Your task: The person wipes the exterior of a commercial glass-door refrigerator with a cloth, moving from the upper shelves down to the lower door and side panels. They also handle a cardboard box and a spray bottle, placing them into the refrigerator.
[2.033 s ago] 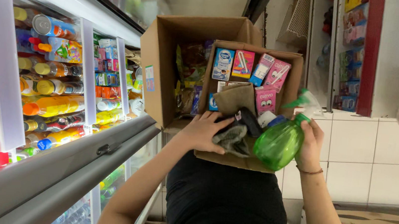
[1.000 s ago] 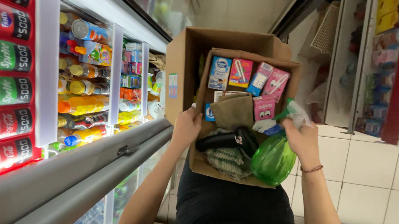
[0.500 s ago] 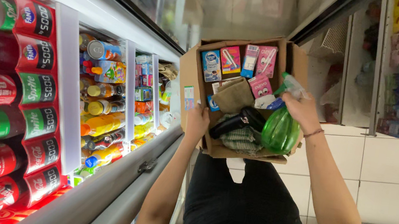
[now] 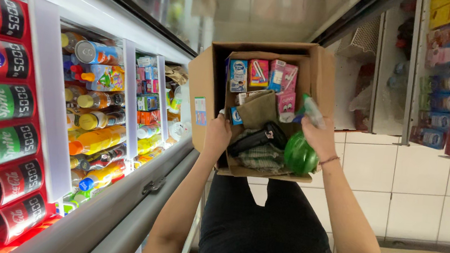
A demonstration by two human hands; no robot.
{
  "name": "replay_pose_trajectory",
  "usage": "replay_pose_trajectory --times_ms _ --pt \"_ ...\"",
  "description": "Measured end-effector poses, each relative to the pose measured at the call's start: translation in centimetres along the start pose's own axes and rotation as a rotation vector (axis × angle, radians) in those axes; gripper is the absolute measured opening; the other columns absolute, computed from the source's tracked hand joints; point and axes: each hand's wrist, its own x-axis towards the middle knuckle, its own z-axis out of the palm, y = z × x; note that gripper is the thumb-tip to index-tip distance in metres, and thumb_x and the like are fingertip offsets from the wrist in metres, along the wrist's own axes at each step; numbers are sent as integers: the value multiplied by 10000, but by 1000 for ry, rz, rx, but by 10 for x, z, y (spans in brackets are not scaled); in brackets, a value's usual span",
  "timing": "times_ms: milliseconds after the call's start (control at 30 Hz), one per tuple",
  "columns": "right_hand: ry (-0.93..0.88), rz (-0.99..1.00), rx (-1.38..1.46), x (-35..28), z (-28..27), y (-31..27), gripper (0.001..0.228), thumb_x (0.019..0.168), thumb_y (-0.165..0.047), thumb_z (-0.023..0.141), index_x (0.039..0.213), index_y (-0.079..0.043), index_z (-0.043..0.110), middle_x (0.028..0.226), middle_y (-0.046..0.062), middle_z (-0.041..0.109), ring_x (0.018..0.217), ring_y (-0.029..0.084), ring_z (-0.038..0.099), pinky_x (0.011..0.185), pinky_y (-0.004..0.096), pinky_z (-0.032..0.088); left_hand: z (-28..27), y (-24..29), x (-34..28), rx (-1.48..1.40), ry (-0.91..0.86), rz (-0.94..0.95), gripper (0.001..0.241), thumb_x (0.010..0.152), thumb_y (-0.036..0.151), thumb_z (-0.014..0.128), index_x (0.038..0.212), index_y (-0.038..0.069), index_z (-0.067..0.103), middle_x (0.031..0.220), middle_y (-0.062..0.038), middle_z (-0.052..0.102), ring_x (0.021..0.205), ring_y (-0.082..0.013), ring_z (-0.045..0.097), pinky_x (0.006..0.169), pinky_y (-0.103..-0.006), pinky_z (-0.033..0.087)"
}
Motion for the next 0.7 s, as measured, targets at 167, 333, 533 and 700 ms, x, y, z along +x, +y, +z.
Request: replay_pose_trajectory --times_ms 167,333,533,700 --pt "50 21 262 -26 -2 -10 221 950 -72 588 976 41 775 1039 85 790 811 171 674 724 319 518 23 0 17 156 -11 -11 198 954 124 551 972 -54 637 816 -310 695 778 -487 696 705 -565 562" --pt "58 9 503 -32 -12 -4 188 938 -23 532 1008 52 689 1061 126 747 881 182 740 793 278 579 55 -22 38 257 -21 -25 176 935 112 576 996 -47 620 853 -299 712 804 -475 709 732 -547 575" --pt "6 -74 471 -40 -17 -10 163 907 17 529 954 90 668 1008 127 738 860 178 722 752 289 567 64 -25 55 239 -2 -219 549 849 89 649 1311 -105 423 986 -315 707 915 -453 726 789 -496 604" --pt "19 -158 453 -41 -32 -44 155 981 -20 564 916 74 669 903 91 713 832 134 654 740 261 511 5 58 6 178 -141 -262 1001 833 211 698 1637 104 110 1467 -410 382 1062 -534 640 863 -557 555"
